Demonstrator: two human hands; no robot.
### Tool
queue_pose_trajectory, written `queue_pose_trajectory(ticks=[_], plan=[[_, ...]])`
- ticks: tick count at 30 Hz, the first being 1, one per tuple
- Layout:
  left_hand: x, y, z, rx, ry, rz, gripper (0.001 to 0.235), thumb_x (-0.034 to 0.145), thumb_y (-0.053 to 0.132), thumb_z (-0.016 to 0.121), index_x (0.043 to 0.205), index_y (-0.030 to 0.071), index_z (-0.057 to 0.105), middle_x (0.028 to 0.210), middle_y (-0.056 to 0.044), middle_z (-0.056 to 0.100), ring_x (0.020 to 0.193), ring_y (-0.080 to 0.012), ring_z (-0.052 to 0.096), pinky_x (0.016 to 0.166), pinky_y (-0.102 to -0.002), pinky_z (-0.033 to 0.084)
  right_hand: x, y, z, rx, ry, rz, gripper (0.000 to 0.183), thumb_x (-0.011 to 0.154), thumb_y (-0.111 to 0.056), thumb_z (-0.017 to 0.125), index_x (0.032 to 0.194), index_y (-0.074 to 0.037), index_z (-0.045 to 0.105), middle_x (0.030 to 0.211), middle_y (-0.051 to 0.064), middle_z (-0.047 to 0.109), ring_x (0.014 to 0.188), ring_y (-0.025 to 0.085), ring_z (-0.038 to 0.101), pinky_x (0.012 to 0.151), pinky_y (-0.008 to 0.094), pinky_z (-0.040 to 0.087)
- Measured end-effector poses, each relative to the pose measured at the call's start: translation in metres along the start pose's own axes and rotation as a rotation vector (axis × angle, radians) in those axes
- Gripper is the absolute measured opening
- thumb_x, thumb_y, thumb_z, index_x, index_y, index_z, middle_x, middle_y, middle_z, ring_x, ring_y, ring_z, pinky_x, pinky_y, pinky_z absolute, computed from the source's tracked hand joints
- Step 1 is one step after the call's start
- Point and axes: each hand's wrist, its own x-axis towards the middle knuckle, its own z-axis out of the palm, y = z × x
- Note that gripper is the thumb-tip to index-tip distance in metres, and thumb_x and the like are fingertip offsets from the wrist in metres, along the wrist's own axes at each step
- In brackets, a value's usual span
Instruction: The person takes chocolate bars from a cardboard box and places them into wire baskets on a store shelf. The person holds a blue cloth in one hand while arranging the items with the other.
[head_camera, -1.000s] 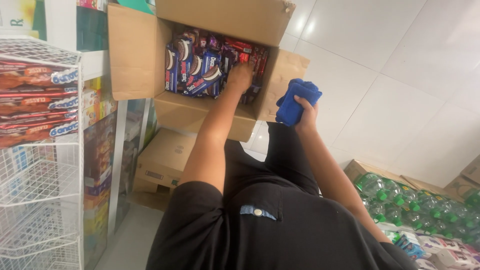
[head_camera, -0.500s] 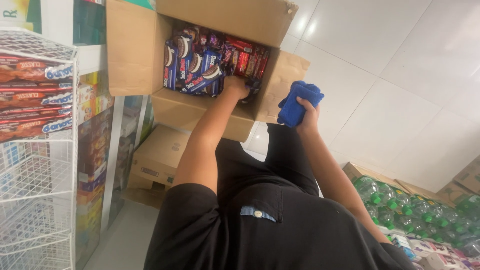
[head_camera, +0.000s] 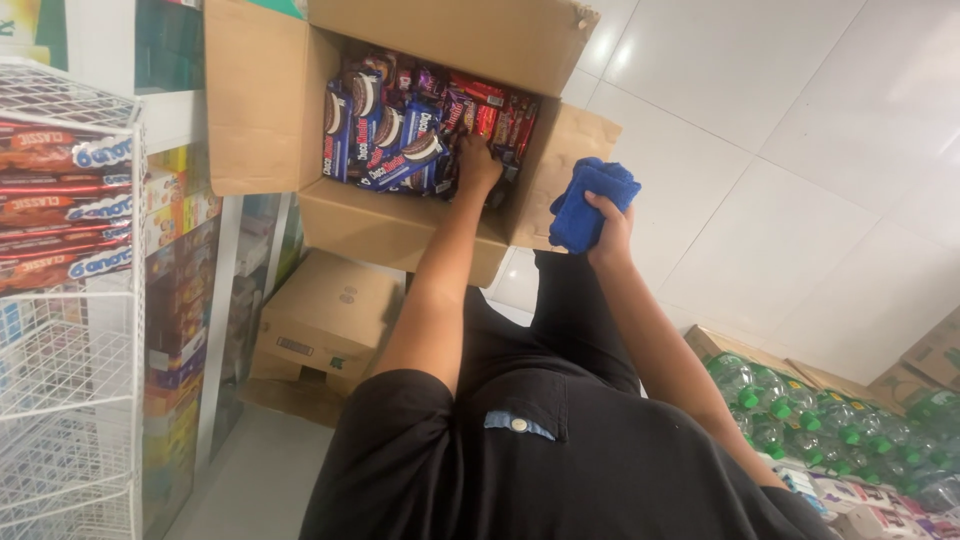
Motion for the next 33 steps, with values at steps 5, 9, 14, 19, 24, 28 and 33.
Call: queue_pose_trajectory(ticks=[5, 9, 14, 19, 24, 28, 33], plan=[[-0.023, 0.059, -0.023, -0.168, 0.275, -0.160, 0.083, 0.076, 0.005, 0.069, 0.146, -0.008, 0.027, 0.135, -0.029, 0.039, 0.126, -0.0548, 0.046, 0.115, -0.055, 0.041, -0.002, -0.010, -0.003, 0.007, 0.004, -0.016, 0.079, 0.067, -0.022, 0.095, 0.136, -0.020, 0.056, 0.122, 0.017, 0.059, 0.116, 0.037, 0.057, 0.090, 0.056, 0.047], [0.008, 0.037, -0.006, -0.210, 0.312, -0.164, 0.080, 0.080, 0.025, 0.074, 0.147, -0.002, 0.039, 0.133, -0.028, 0.050, 0.126, -0.0490, 0.055, 0.114, -0.052, 0.044, -0.001, -0.015, -0.008, 0.011, -0.008, -0.001, 0.080, 0.068, -0.022, 0.094, 0.137, -0.021, 0.054, 0.124, 0.015, 0.058, 0.119, 0.035, 0.056, 0.092, 0.054, 0.046], [0.017, 0.051, -0.022, -0.129, 0.154, -0.271, 0.101, 0.084, 0.053, 0.073, 0.154, -0.003, 0.026, 0.154, -0.031, 0.034, 0.141, -0.0511, 0.043, 0.122, -0.053, 0.037, 0.007, -0.013, -0.012, 0.001, 0.014, 0.011, 0.081, 0.067, -0.023, 0.094, 0.137, -0.021, 0.054, 0.125, 0.015, 0.058, 0.119, 0.035, 0.057, 0.091, 0.055, 0.047], [0.004, 0.085, -0.055, -0.099, 0.148, -0.293, 0.121, 0.067, 0.063, 0.086, 0.151, -0.002, 0.029, 0.150, -0.030, 0.037, 0.139, -0.0503, 0.043, 0.120, -0.055, 0.039, 0.010, -0.013, -0.015, -0.001, 0.017, 0.010, 0.081, 0.069, -0.020, 0.094, 0.139, -0.019, 0.053, 0.128, 0.018, 0.058, 0.122, 0.039, 0.055, 0.093, 0.058, 0.046], [0.022, 0.097, -0.053, -0.074, -0.023, -0.236, 0.085, 0.082, 0.063, 0.071, 0.136, 0.002, 0.046, 0.135, -0.019, 0.046, 0.130, -0.0413, 0.051, 0.107, -0.051, 0.051, 0.018, -0.012, -0.014, -0.025, 0.010, 0.013, 0.085, 0.068, -0.020, 0.094, 0.142, -0.020, 0.052, 0.131, 0.020, 0.056, 0.125, 0.041, 0.054, 0.096, 0.060, 0.045], [0.024, 0.107, -0.088, -0.148, -0.184, -0.262, 0.126, 0.061, 0.080, 0.084, 0.146, -0.002, 0.040, 0.149, -0.026, 0.040, 0.138, -0.0470, 0.045, 0.114, -0.058, 0.045, 0.023, -0.019, -0.013, 0.008, -0.014, 0.039, 0.086, 0.070, -0.021, 0.093, 0.144, -0.022, 0.050, 0.136, 0.018, 0.055, 0.130, 0.040, 0.052, 0.099, 0.059, 0.045], [0.030, 0.096, -0.094, -0.095, -0.359, -0.237, 0.070, 0.070, 0.028, 0.066, 0.134, 0.001, 0.055, 0.140, -0.022, 0.055, 0.127, -0.0457, 0.059, 0.108, -0.055, 0.048, 0.034, -0.024, -0.012, 0.031, -0.070, 0.061, 0.083, 0.069, -0.020, 0.094, 0.141, -0.022, 0.051, 0.132, 0.017, 0.057, 0.125, 0.038, 0.055, 0.096, 0.059, 0.048]])
